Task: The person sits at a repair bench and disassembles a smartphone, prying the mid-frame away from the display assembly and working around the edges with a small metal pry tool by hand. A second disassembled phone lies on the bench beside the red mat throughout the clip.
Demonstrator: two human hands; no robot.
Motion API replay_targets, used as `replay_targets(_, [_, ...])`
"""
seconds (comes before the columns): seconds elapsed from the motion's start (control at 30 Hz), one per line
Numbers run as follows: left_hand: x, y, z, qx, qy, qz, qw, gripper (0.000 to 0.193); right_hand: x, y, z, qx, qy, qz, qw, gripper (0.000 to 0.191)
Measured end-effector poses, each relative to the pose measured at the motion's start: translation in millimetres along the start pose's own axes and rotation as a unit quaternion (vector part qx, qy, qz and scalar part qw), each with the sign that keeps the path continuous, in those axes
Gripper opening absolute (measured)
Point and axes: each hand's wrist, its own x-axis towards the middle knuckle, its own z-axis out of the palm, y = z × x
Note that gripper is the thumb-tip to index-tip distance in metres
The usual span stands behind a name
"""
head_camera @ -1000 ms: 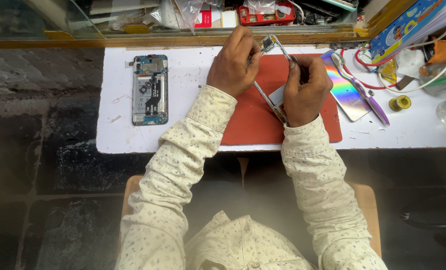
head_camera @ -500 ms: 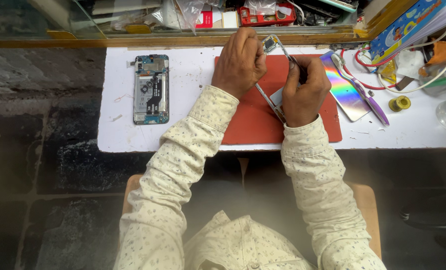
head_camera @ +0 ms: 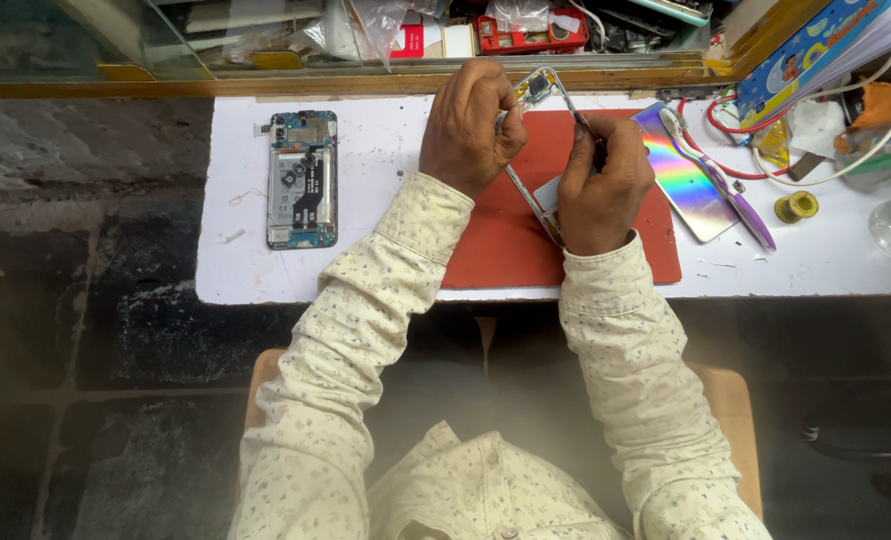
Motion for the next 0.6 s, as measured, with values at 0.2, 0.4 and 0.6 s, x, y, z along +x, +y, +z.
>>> replay_targets(0.2, [2.1, 2.8, -1.2, 0.042, 0.01, 0.007, 0.999, 0.019, -0.4, -1.5, 1.7, -0.021, 0.001, -0.007, 1.0, 0.009])
replay_targets(0.4, [4.1, 8.8, 1.6, 0.114, 0.02, 0.05, 0.992, 0.02, -0.8, -2.7, 2.6, -0.056, 0.01, -0.034, 0.998, 0.012])
replay_targets(0.6, [3.0, 9.9, 4.0, 0.06, -0.001, 0.02, 0.998, 0.021, -0.7, -4.4, 2.3, -0.051, 0.008, -0.043, 0.998, 0.012])
